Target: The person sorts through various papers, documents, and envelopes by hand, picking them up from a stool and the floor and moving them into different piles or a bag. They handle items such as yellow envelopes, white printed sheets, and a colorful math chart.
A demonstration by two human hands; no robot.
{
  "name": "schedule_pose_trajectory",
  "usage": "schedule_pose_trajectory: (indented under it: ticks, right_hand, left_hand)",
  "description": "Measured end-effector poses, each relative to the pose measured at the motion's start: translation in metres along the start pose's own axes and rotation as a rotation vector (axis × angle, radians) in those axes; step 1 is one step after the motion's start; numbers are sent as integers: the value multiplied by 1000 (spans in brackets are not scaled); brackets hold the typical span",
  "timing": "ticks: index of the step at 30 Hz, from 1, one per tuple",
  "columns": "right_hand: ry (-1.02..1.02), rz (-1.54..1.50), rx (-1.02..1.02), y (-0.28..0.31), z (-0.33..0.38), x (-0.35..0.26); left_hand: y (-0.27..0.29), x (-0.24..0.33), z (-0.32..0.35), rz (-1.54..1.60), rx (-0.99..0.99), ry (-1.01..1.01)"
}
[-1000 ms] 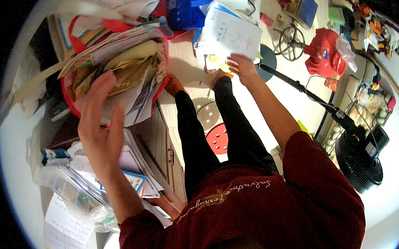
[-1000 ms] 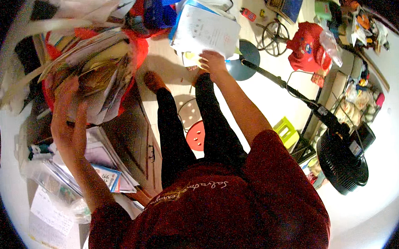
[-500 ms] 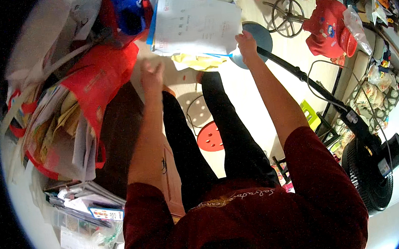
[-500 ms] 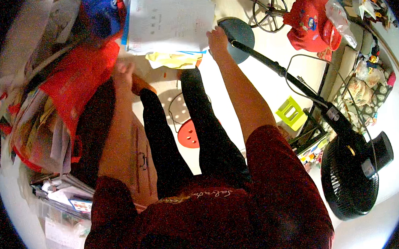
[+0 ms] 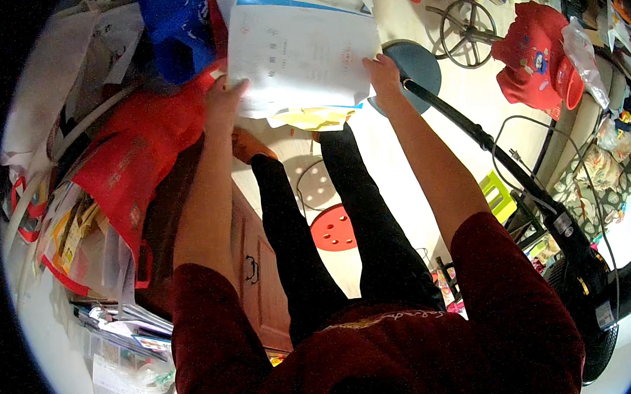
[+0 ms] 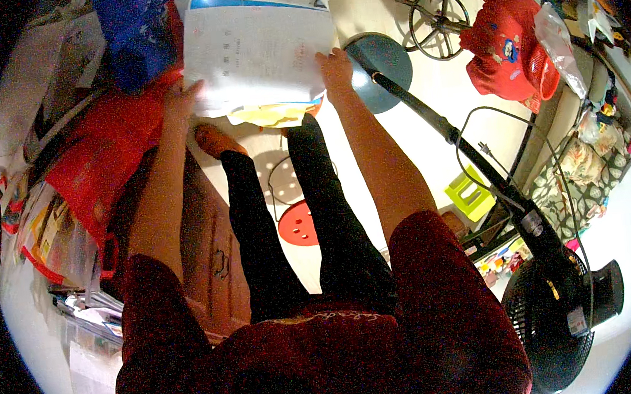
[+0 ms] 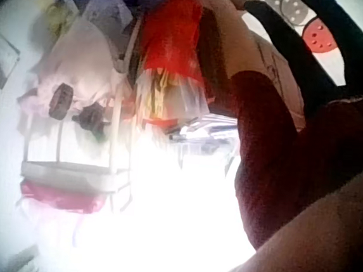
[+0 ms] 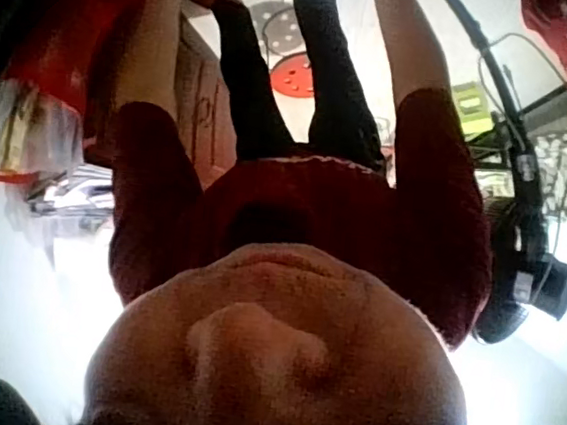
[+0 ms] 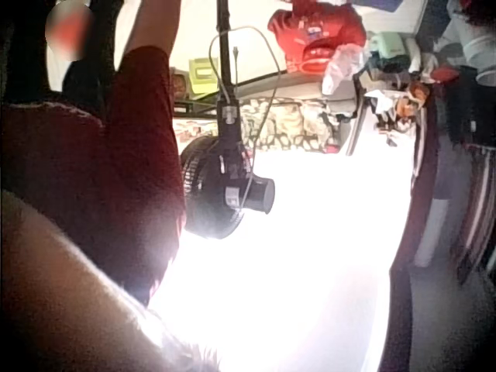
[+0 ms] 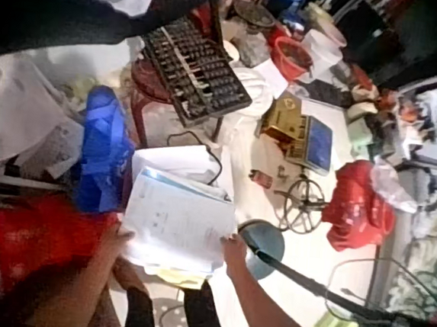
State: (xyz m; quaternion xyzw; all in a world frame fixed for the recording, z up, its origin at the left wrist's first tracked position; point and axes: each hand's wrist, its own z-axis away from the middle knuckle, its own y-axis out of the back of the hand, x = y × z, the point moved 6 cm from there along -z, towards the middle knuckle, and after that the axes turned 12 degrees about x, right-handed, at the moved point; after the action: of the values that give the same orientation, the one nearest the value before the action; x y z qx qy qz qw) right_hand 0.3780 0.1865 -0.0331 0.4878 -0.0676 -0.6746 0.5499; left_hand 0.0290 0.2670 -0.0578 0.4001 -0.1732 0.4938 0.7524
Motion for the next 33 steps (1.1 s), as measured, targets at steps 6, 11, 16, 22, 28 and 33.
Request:
schedule_pose_trajectory:
  ticks: [6, 11, 16, 22, 28, 33]
  right_hand:
    - [-18, -182, -161, -7, -2, 24]
    - [54, -50, -92, -15, -24, 51]
    - [-77, -296, -151, -7, -3, 24]
    - [59, -96, -319, 35, 29, -22]
    - [-308, -272, -572, 109, 76, -47]
    - [-5, -185, -710, 139, 177, -169]
  left_hand:
    - [2, 55, 70, -291, 173, -309]
    - [5, 86, 101, -318, 278, -558]
    - [-12, 74, 134, -157, -5, -308]
    - [21, 94, 179, 199, -144, -86]
    - [89, 99, 223, 733, -250, 173]
    - [172, 129, 256, 890, -245, 97]
